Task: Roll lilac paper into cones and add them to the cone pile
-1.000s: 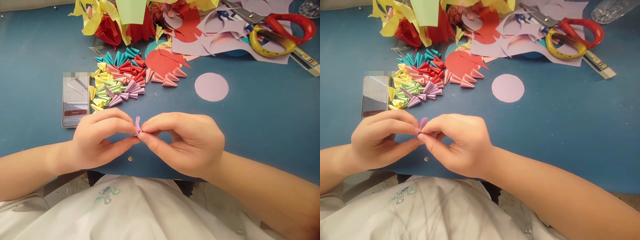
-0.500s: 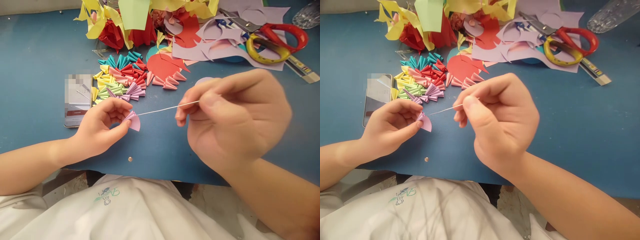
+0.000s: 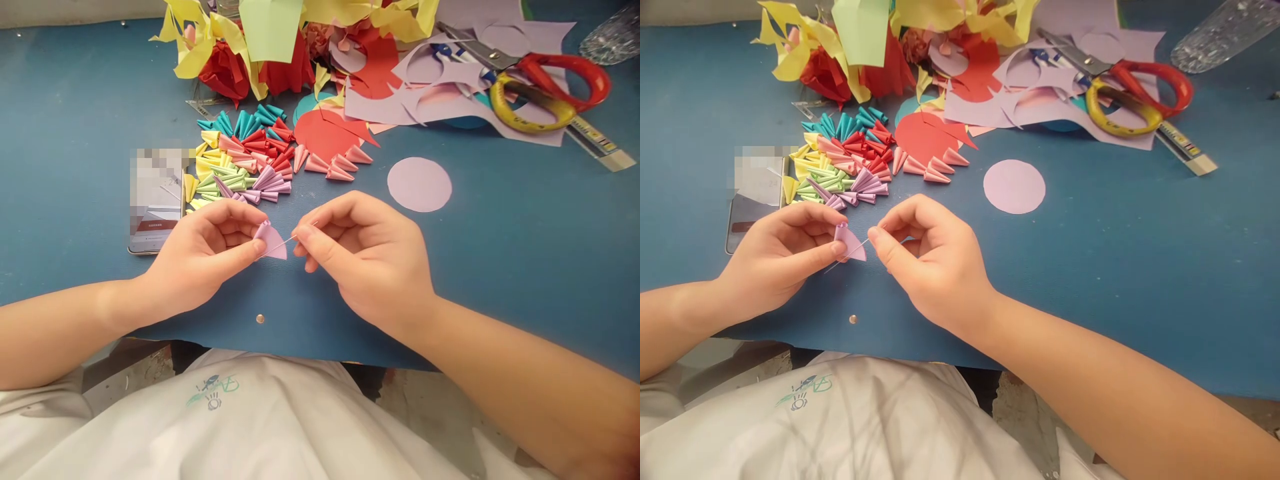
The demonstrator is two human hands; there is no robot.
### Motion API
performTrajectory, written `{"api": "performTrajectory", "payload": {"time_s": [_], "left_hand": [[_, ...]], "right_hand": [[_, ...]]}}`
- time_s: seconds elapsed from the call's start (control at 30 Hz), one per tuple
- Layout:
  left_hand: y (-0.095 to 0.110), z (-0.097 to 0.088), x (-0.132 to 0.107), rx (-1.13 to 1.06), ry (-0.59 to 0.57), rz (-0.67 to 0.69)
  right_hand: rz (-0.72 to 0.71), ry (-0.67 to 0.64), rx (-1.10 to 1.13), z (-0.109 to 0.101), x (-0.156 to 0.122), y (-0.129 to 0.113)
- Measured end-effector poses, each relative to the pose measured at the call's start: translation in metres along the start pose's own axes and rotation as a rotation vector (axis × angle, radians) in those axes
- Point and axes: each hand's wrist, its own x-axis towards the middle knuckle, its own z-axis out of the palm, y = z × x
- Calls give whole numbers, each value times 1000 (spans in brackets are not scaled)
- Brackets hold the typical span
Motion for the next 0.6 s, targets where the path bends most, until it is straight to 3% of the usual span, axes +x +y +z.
{"api": "performTrajectory", "payload": {"time_s": [0.13, 0.37, 0.5, 0.6], "left_hand": [[-4, 1, -2, -88, -8, -37], [-4, 1, -2, -73, -18, -71], [-2, 2, -2, -15, -43, -50], [-1, 4, -4, 37, -55, 44]], "right_hand": [[111, -14, 77, 2, 0, -6], [160, -50, 215, 2, 2, -9], [92, -70, 197, 1, 0, -8], [-43, -118, 142, 1, -3, -6]]}}
